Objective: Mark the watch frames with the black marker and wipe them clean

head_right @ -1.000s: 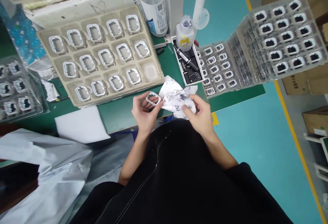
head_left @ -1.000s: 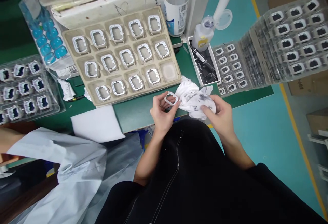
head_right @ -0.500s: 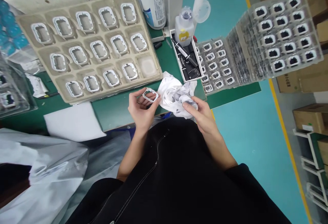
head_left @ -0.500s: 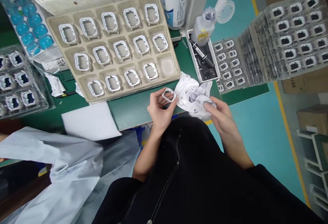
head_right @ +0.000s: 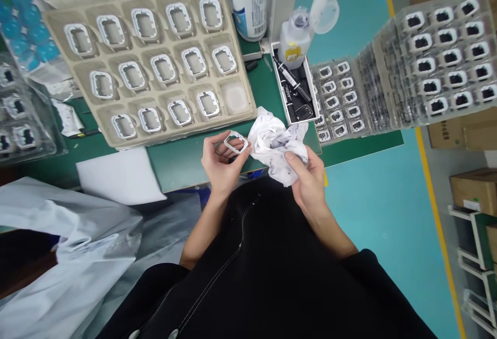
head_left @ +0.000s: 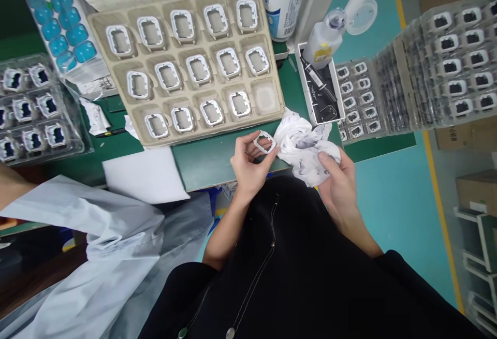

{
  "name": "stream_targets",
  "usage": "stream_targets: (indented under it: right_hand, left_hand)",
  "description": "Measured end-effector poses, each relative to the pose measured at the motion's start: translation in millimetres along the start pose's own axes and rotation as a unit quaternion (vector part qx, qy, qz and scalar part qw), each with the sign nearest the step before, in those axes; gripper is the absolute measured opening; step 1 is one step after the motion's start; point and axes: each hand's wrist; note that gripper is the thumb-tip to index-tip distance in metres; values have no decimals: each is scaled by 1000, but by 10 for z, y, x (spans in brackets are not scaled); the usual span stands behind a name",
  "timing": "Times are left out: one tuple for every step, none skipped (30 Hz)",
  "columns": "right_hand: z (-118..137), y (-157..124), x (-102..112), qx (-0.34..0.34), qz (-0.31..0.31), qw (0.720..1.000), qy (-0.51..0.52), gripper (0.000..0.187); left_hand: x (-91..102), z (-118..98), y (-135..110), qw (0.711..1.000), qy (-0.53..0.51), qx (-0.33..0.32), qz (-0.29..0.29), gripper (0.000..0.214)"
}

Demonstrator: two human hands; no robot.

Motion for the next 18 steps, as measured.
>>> stream_targets:
  right_hand:
    - [-40,-16,-57,29,-30,999,-3,38]
    - [-89,-27,-115,66,-62,996,-9,36]
    - [-147,-32,-173,108,-94,989,-23,35]
    - [-210,-28,-227,151,-117,981,-46,34]
    - [-275,-13,-276,197,-127,969,-75,33]
    - [-339,15,-319,247,-122,956,-105,32]
    - [-396,53,-355,301,-105,938,-135,30]
    - [-443,99,-385,362,-83,914,-164,28]
    - [-478,147,-409,424,-61,883,-193,25]
    - [-499,193,-429,482,-44,846,-223,23]
    - [-507,232,-446,527,-32,810,-255,20]
    - [-503,259,-463,557,-25,778,-289,16]
    - [-492,274,-478,576,-20,752,-320,13]
    - [-476,279,-494,585,-14,734,-346,10]
    - [-458,275,-510,588,-7,722,-365,8]
    - [-443,266,-525,590,2,712,-380,6]
    - [-431,255,-539,591,10,705,-392,6]
    - [-423,246,-551,593,16,698,-402,7]
  left_hand:
    - [-4,2,2,1000,-4,-1,-2,69]
    - [-7,5,4,1000,-10,-4,-5,70]
    - [-10,8,8,1000,-18,-9,-9,69]
    - [-10,12,14,999,-28,-15,-15,68]
    - [-8,16,21,999,-40,-20,-19,67]
    - [-5,20,28,998,-53,-23,-21,67]
    - [1,23,36,997,-66,-23,-22,67]
    - [7,25,44,997,-77,-20,-20,67]
    - [14,27,51,996,-84,-14,-18,67]
    - [21,28,56,996,-87,-7,-15,68]
    - [27,29,59,996,-88,-1,-14,70]
    - [31,30,61,996,-86,5,-14,71]
    - [35,32,60,996,-82,10,-15,71]
    - [37,33,59,997,-77,15,-17,72]
    - [38,34,56,997,-72,18,-20,72]
    - [40,35,52,997,-67,21,-22,72]
    - [41,36,48,998,-62,22,-24,73]
    - [43,36,44,998,-57,23,-25,73]
Point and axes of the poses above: each hand's wrist, its own y-axis towards the middle knuckle, its own x-axis out of the back of the hand, z = x × y, and after that the axes turned 10 degrees about -x, right-handed
